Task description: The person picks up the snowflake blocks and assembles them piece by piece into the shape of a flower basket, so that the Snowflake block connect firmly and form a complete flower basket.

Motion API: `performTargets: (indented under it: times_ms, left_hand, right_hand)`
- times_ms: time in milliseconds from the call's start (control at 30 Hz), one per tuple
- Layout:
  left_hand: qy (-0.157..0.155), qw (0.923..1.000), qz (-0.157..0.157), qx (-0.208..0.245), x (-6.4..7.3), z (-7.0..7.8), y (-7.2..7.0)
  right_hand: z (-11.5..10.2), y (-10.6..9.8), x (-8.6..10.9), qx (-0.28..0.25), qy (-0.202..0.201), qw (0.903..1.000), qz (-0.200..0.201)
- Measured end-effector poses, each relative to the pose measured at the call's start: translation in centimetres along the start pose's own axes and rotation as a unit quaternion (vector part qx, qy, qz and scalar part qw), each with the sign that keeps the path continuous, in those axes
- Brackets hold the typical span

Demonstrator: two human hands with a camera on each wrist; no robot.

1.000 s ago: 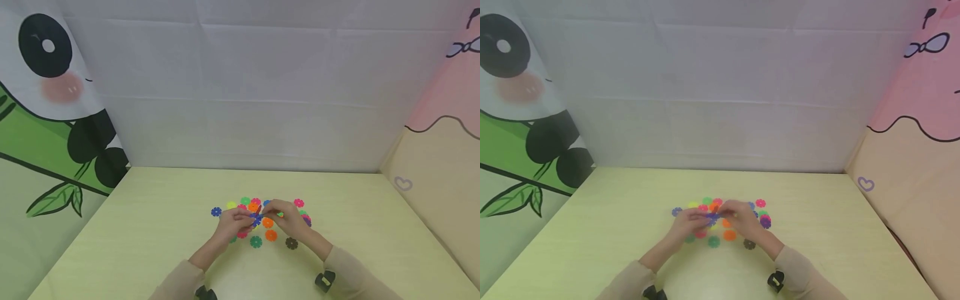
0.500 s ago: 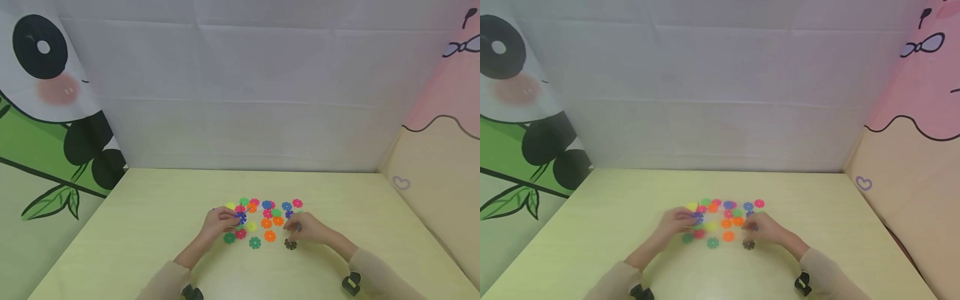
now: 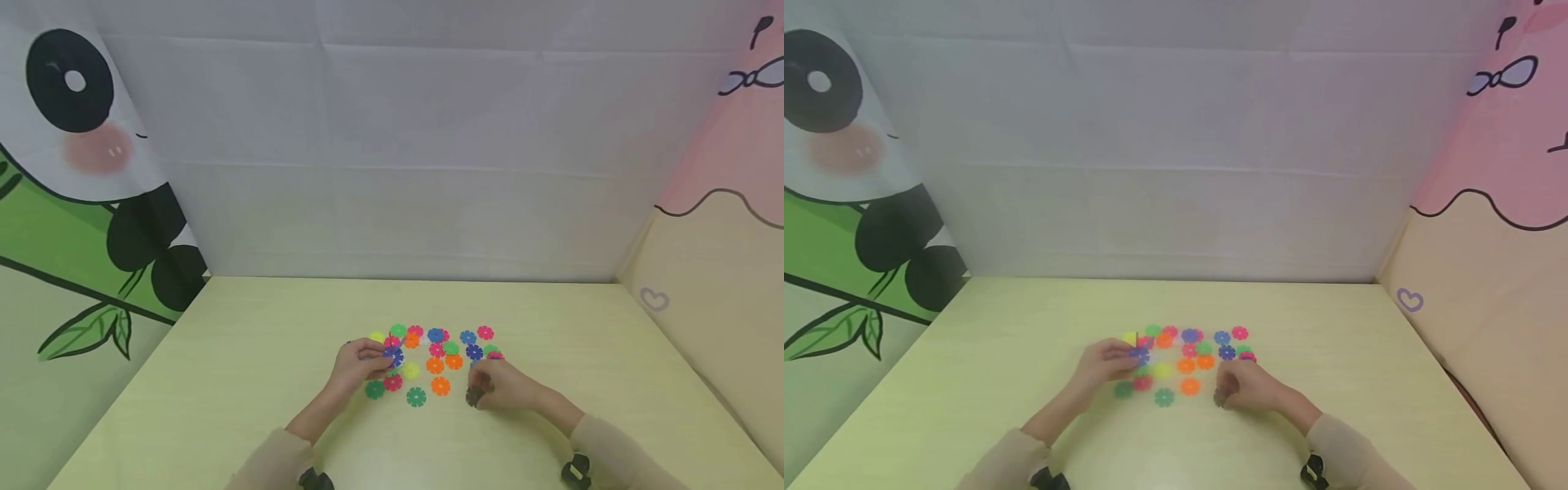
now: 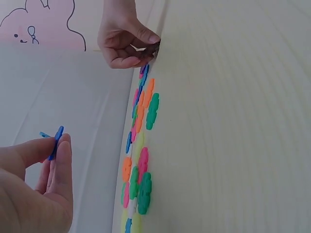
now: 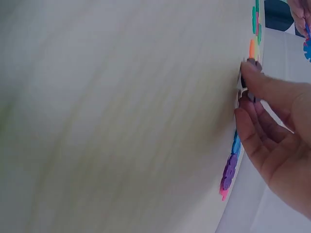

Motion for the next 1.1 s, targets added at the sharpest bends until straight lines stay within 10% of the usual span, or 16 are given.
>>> performTargets:
  times_ms: [333,633,1100]
  left_hand:
    - [0.002,0.9994,-0.027,0.022,0.3,1.3,2.1]
    - [0.008,0.9982,-0.038,0.046,0.5,2.2,3.5]
    - [-0.002,0.9975,-0.034,0.061,0.1,1.7,3.8]
  right_hand:
    - [-3.1,-1.9,-1.5,-0.015,-0.059,0.9929,0.102]
    - [-7.6,-3.8,-2.5,-0.049,-0.18,0.9537,0.236]
    - [-8.1,-2.7,-3.2,-0.046,-0.192,0.9465,0.255]
Point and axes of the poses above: each hand's wrist, its own x-axis away from the middle knuckle, its own y-axis out of the palm, z = x × y, the point moved 7 cm from there along -x, towards the middle knuckle, and after that the axes turned 1 degree about x, right-handed, at the moved point
